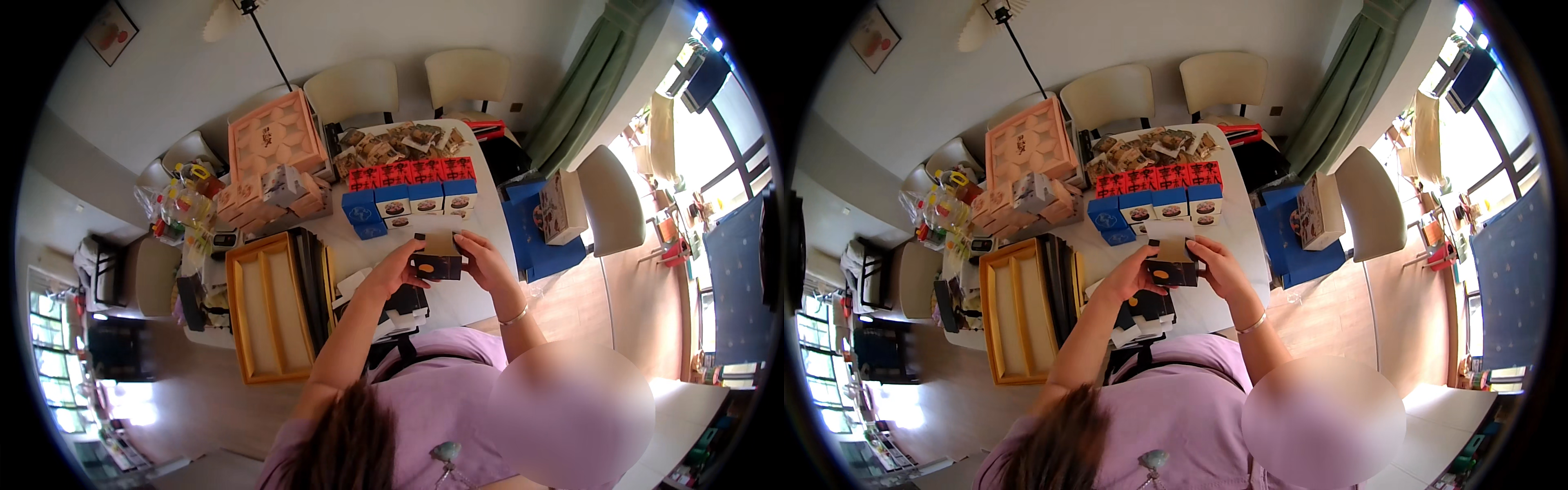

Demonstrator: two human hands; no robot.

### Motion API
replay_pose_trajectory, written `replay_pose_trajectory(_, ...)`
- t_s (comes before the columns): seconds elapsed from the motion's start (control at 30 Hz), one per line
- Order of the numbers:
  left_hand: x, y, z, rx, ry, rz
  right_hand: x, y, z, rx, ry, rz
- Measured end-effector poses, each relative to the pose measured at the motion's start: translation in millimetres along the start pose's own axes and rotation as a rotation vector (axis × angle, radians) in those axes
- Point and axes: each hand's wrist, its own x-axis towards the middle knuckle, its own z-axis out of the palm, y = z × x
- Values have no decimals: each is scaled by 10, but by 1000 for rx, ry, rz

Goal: The person assembles small blue and black cardboard boxes by hand. They fold the flaps of the flat-packed boxes into shape and place them on a table alongside other assembled boxes and packaging materials.

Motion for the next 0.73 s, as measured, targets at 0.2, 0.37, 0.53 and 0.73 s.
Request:
replay_pose_trajectory(0.2,75,32,211,162,177,42,94,66,-198,-64,96,-95)
replay_pose_trajectory(0.37,-7,-173,368,928,569,674,158,183,-177,-55,178,-193)
replay_pose_trajectory(0.53,90,-137,262,408,473,688,128,137,-158,-208,56,-67)
replay_pose_trajectory(0.73,-66,108,74,256,235,466,13,-5,-188,-266,-107,-57)
